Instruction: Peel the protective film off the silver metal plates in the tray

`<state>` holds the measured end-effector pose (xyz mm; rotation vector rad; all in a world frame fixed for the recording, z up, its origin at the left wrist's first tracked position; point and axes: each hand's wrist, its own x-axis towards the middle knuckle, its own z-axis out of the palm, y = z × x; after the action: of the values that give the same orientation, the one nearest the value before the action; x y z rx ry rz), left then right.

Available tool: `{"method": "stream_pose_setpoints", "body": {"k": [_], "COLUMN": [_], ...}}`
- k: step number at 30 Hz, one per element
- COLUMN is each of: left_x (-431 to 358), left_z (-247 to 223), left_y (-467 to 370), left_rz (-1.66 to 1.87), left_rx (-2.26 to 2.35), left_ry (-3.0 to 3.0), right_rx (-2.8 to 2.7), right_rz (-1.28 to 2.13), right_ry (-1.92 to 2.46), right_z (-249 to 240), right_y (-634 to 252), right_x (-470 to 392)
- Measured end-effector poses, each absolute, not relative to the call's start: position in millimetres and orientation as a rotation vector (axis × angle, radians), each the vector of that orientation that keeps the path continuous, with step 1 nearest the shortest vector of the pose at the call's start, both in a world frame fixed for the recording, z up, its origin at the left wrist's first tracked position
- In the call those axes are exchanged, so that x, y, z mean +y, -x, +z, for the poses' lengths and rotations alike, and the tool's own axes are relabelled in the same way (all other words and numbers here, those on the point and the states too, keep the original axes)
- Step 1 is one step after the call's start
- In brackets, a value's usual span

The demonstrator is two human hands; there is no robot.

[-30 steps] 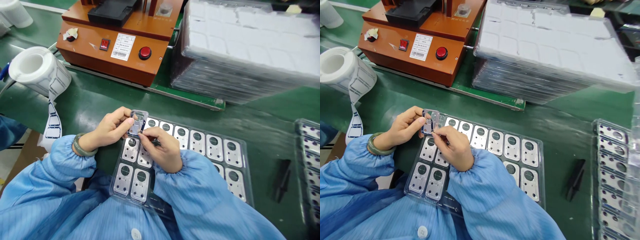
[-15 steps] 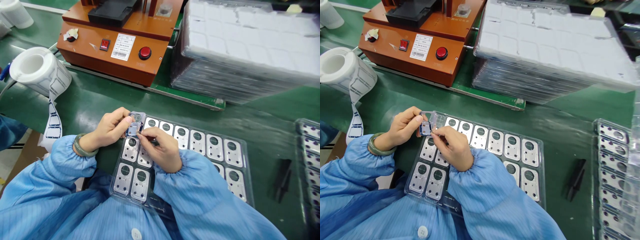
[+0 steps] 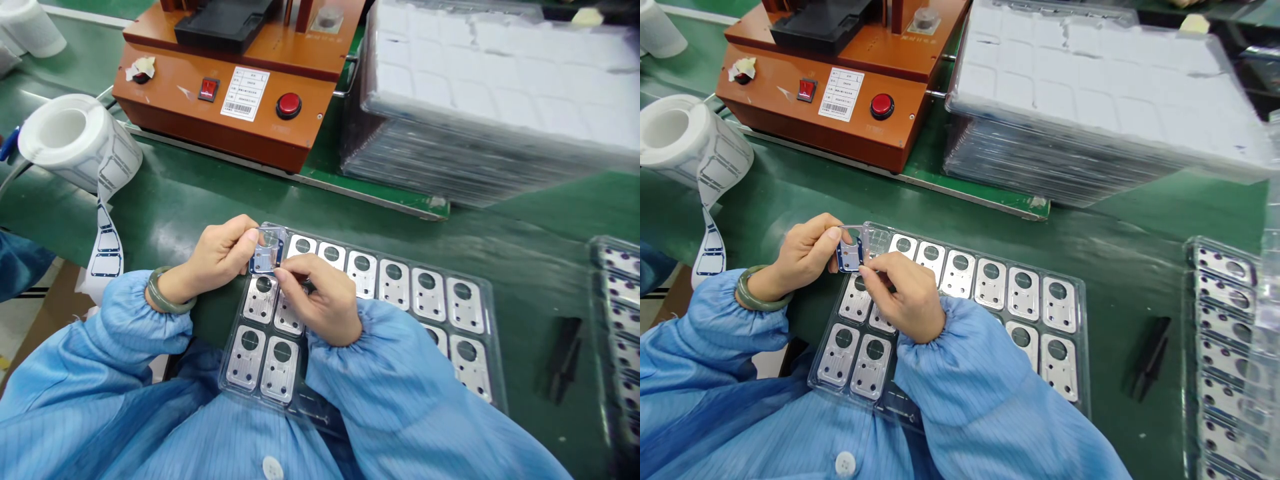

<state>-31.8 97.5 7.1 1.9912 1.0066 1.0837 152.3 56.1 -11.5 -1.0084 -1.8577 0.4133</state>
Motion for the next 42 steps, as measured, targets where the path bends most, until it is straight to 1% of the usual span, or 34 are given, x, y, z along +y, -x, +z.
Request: {"method": "stream_pose_setpoints", "body": {"k": [4, 10, 12, 14, 18, 22, 26, 30, 38, 42], "left_x": [97, 97, 97, 98, 98, 98, 97, 99, 103, 103], "left_z": [10, 11, 10, 9, 5, 4, 5, 4, 12, 14], "left_y": [30, 28, 28, 29, 31, 31, 31, 31, 31, 33], "left_rz": [1.051, 0.995, 0.967, 0.954, 0.972, 0.998, 0.988, 0.927, 0.906, 0.899], "left_rx": [1.040, 1.068, 1.071, 1.076, 1.068, 1.039, 1.005, 0.987, 0.954, 0.955], "left_ry": [-1.999, -1.984, -1.945, -1.889, -1.753, -1.677, -1.628, -1.518, -1.585, -1.547], "right_rx": [-1.880, -2.028, -2.020, -1.932, -1.705, -1.706, -1.708, -1.704, -1.901, -1.865], "right_rz": [0.325, -0.094, -0.121, -0.027, 0.392, 0.757, 0.981, 1.027, 0.815, 0.876], "right_ry": [0.992, 0.990, 1.040, 1.130, 1.262, 1.206, 1.158, 1.165, 0.993, 1.010], "right_z": [-11, -12, -11, -10, -8, -6, -8, -9, -6, -5], "right_y": [-153, -155, -155, -154, -153, -154, -156, -157, -154, -154], "right_x": [56, 53, 51, 50, 52, 56, 57, 56, 57, 57]}}
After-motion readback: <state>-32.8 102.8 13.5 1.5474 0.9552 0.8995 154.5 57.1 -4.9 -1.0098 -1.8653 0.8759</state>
